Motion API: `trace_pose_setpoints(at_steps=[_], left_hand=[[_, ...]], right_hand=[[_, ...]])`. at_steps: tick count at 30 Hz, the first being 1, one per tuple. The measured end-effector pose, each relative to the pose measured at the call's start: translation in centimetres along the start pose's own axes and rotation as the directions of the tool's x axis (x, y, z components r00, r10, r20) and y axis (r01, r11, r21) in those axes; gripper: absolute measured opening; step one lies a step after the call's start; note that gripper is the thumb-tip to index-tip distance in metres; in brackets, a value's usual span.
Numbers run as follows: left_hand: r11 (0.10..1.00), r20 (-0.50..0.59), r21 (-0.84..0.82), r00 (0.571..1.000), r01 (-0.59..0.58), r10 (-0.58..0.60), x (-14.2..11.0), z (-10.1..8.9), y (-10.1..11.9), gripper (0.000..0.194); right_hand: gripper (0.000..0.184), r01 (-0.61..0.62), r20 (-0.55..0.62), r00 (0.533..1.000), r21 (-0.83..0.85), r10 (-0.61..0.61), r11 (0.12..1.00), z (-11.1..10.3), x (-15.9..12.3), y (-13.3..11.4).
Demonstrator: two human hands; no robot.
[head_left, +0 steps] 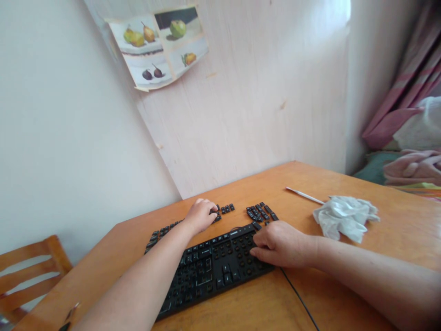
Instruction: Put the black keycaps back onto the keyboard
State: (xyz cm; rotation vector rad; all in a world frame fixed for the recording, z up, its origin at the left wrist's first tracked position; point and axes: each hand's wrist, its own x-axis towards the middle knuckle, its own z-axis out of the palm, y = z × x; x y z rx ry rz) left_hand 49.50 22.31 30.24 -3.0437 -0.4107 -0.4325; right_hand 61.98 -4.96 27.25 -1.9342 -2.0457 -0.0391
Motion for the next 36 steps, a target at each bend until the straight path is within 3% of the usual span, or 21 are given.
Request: trace_pose_setpoints(at_steps=[17,36], left_hand=[[0.997,0.033,0.038,0.997,0.070,-0.071,5.0,3.3,-2.5,0.014],[0.976,0.040,0.088,0.978,0.201,-0.205,5.7,3.7,-1.3,0.011]], right_hand=[[0.038,0.000,-0.024,1.000,-0.008,0.000,1.000,-0.1,0.0,0.2],[0.037,-0.012,-0.022,1.000,-0.013,0.012,1.000,-0.1,0.0,0.3]])
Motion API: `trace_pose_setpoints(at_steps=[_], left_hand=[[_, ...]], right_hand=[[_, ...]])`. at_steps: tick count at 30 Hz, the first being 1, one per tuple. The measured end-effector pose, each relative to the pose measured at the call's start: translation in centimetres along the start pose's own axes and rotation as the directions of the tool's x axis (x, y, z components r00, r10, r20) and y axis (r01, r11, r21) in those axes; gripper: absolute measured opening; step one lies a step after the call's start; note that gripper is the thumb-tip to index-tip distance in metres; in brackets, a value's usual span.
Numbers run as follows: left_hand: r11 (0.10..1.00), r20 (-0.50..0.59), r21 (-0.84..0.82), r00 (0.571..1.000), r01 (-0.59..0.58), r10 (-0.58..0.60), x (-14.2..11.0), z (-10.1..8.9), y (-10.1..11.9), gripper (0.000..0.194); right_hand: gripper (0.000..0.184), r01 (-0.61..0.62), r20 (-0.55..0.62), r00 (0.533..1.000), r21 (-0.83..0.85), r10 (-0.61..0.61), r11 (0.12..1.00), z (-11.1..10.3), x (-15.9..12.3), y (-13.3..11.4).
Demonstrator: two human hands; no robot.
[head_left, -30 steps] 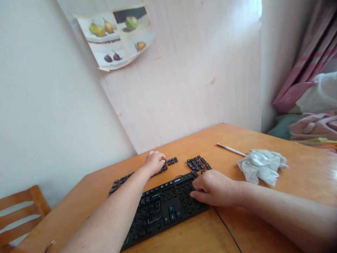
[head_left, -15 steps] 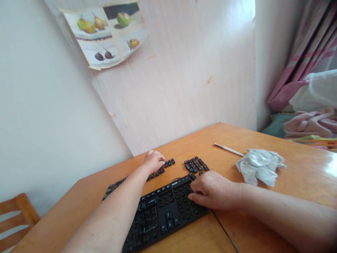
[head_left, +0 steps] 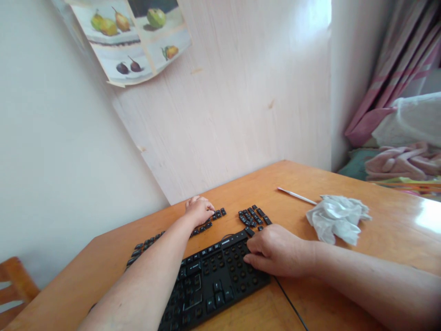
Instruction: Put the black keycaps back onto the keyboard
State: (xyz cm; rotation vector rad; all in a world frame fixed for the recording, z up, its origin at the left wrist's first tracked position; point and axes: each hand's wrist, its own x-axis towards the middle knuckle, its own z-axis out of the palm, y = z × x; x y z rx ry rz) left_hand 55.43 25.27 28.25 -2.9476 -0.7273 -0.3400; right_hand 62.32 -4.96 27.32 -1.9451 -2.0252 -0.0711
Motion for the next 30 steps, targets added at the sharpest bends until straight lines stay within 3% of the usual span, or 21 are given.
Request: trace_pose_setpoints(at_steps=[9,30], left_hand=[[0.999,-0.024,0.009,0.999,0.049,-0.048,0.16,0.19,0.13,0.013],[1.000,0.036,0.024,0.999,-0.018,0.017,0.65,0.44,-0.31,0.017]], right_hand=[[0.037,-0.008,0.011,1.000,0.004,0.008,1.000,-0.46,-0.08,-0.21],[0.036,-0.025,0.037,0.999,0.011,0.025,1.000,-0.61,-0.12,-0.27]])
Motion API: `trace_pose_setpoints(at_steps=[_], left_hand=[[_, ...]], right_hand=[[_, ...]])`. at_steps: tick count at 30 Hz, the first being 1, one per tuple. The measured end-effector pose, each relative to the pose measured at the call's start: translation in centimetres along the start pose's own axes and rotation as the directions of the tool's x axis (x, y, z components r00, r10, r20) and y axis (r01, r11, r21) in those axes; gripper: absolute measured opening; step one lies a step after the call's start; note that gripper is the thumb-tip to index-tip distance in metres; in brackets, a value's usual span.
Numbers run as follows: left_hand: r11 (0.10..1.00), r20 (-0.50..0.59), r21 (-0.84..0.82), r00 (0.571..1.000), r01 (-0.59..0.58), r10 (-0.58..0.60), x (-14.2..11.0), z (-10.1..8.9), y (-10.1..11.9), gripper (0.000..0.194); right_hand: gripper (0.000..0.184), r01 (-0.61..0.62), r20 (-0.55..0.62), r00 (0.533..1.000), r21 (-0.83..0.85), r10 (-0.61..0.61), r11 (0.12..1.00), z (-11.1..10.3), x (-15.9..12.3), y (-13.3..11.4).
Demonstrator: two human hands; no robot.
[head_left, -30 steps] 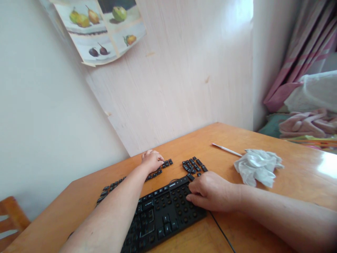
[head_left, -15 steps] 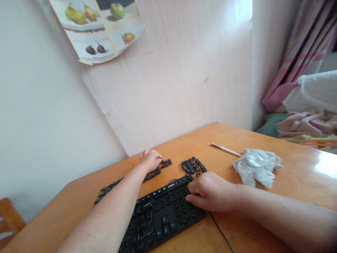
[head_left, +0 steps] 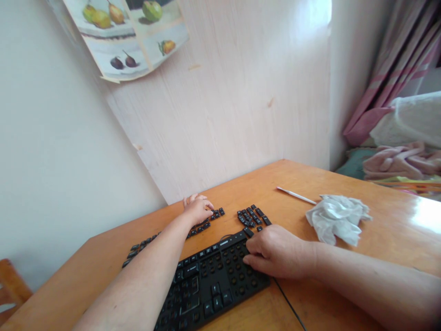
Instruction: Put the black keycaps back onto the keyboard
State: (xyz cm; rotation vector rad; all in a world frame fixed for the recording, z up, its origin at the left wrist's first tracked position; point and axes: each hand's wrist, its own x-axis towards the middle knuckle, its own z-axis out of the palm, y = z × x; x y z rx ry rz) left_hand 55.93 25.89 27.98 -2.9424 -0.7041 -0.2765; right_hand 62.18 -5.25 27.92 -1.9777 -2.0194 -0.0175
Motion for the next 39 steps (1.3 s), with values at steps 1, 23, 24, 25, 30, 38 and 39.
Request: trace_pose_setpoints(at_steps=[1,23,24,25,30,38,39], left_hand=[[1.000,0.002,0.000,1.000,-0.001,0.001,0.0,0.0,0.0,0.017],[0.998,-0.132,-0.069,0.991,0.003,-0.012,-0.9,-3.2,0.2,0.019],[0.997,-0.137,-0.080,0.990,0.004,-0.014,-1.5,-3.8,0.3,0.019],[0.996,-0.139,-0.091,0.990,0.001,-0.013,-2.3,-4.4,0.3,0.019],[0.971,-0.144,-0.236,0.990,-0.038,0.003,-7.4,-6.4,0.6,0.015],[0.937,-0.076,-0.348,0.997,-0.020,-0.007,-14.8,-6.8,1.0,0.016],[0.938,-0.061,-0.347,0.998,-0.006,-0.016,-15.5,-6.8,1.2,0.016]], right_hand=[[0.036,-0.001,0.003,1.000,0.001,0.001,1.000,0.0,0.0,0.0],[0.034,-0.003,0.026,1.000,-0.032,0.004,0.999,-0.2,0.0,0.0],[0.034,-0.003,0.028,1.000,-0.036,0.004,0.999,-0.1,0.0,0.0],[0.034,-0.006,0.032,0.999,-0.038,0.007,0.999,-0.1,0.0,0.0],[0.032,-0.022,0.047,0.999,-0.038,0.024,0.999,-0.3,-0.1,-0.2],[0.032,-0.043,0.042,0.998,-0.072,0.046,0.996,0.1,0.0,0.0],[0.032,-0.045,0.046,0.998,-0.073,0.048,0.996,0.1,0.0,0.0]])
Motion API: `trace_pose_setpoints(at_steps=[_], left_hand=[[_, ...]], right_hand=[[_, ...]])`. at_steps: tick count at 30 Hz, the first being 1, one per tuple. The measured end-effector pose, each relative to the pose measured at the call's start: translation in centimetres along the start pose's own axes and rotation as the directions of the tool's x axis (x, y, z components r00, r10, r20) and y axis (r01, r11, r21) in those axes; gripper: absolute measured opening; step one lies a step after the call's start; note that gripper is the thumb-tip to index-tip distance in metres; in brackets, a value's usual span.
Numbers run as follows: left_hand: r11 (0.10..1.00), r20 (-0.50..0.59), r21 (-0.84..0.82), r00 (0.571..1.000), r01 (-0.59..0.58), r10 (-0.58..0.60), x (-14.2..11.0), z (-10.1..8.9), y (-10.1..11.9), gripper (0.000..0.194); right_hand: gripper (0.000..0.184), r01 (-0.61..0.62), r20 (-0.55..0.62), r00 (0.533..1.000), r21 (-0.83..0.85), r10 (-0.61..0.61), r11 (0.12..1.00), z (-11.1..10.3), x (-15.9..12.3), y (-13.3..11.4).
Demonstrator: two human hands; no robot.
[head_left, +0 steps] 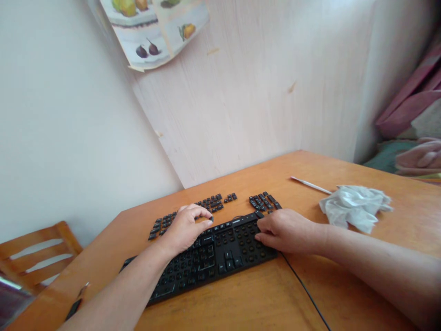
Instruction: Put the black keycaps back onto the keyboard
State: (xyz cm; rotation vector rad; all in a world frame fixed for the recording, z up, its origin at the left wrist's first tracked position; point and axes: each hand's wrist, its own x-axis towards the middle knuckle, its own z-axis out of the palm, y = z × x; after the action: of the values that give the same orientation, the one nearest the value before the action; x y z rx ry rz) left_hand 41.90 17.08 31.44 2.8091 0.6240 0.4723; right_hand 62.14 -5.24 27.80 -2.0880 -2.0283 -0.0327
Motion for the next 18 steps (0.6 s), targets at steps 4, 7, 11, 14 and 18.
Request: trace_pose_setpoints(at_steps=[4,7,11,14,18], left_hand=[[1.000,0.021,0.014,1.000,0.018,-0.018,-1.7,0.4,0.4,0.014],[1.000,0.027,-0.008,0.999,0.022,-0.022,-2.3,0.9,0.6,0.013],[0.997,0.041,-0.072,0.999,0.029,-0.026,-2.7,1.4,0.8,0.013],[0.996,0.028,-0.073,0.999,0.042,-0.040,-2.9,1.8,0.9,0.013],[0.994,0.028,-0.088,0.998,0.060,-0.058,-2.9,2.1,0.7,0.015]], right_hand=[[0.032,-0.010,0.013,1.000,0.008,0.010,1.000,0.0,0.0,0.0],[0.032,-0.013,0.021,1.000,0.005,0.013,1.000,0.0,0.0,0.1],[0.031,-0.005,0.013,1.000,-0.004,0.005,1.000,0.0,0.0,0.2],[0.031,-0.001,0.005,1.000,-0.008,0.001,1.000,-0.1,-0.1,0.1],[0.032,0.001,0.005,1.000,-0.010,-0.001,1.000,-0.2,-0.1,0.0]])
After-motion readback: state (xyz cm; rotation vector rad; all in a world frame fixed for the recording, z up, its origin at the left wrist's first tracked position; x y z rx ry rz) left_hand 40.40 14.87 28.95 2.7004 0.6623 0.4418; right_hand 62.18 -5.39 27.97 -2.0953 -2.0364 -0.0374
